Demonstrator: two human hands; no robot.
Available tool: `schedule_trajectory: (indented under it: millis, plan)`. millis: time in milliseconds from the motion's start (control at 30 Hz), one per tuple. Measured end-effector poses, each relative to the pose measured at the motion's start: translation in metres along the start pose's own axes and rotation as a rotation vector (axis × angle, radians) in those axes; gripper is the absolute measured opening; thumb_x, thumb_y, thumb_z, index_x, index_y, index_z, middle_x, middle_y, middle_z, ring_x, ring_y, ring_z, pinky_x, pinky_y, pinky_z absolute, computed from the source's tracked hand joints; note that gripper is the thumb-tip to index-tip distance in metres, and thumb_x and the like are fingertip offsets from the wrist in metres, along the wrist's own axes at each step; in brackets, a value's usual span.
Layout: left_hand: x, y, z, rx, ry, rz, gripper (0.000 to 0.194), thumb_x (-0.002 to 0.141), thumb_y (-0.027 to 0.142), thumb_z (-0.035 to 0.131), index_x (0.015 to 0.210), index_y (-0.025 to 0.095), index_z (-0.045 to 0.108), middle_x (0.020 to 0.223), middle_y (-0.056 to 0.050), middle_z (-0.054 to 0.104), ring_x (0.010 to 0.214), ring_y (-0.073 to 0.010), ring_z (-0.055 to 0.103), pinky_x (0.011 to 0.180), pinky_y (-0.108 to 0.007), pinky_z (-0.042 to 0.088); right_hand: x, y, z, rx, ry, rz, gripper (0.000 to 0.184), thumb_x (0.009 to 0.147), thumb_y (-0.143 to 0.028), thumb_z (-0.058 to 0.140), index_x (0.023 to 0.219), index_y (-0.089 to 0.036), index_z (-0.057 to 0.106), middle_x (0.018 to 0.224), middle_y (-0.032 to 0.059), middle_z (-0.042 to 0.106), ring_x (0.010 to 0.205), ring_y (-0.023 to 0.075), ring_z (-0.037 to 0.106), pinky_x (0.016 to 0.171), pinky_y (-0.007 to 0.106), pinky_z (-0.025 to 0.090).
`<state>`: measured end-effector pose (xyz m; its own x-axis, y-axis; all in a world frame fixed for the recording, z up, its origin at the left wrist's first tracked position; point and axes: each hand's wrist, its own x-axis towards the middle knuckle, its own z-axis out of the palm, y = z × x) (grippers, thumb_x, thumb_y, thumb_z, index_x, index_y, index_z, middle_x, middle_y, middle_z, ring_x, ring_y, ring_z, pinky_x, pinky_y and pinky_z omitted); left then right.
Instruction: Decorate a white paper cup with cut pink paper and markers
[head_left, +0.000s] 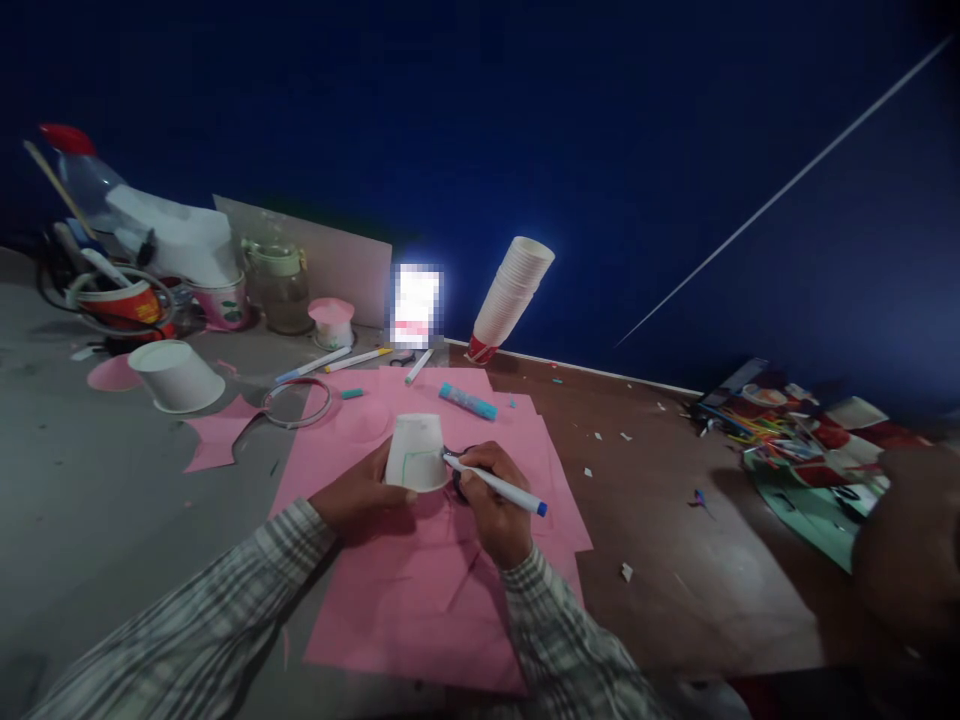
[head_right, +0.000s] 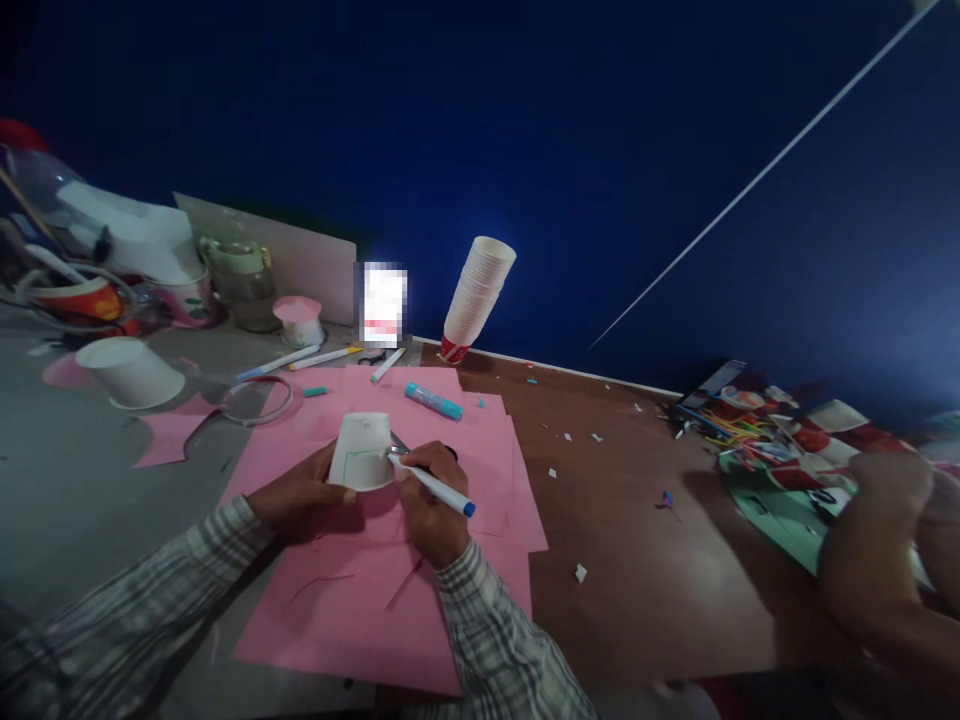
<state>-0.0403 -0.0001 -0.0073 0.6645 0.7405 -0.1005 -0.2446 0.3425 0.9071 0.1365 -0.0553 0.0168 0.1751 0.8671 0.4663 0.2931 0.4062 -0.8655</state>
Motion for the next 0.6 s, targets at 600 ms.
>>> schedule_trajectory:
  millis: [600]
  plan:
    - [0.0008,-0.0014,-0.0021,0.045,-0.016,-0.013,0.069,0.059,0.025,0.081,0.122,0.021,0.051,0.111,-0.008,0.064,0.101,-0.0255,0.057,0.082,-0.034,0.045,0.0015,0.0000,-0.0006,0.042,0.009,0.025,0.008,0.083,-0.024,0.057,0.082,-0.021,0.064,0.078,0.0022,0.060,0.071,0.0172,0.058,0.063,0.030,0.047]
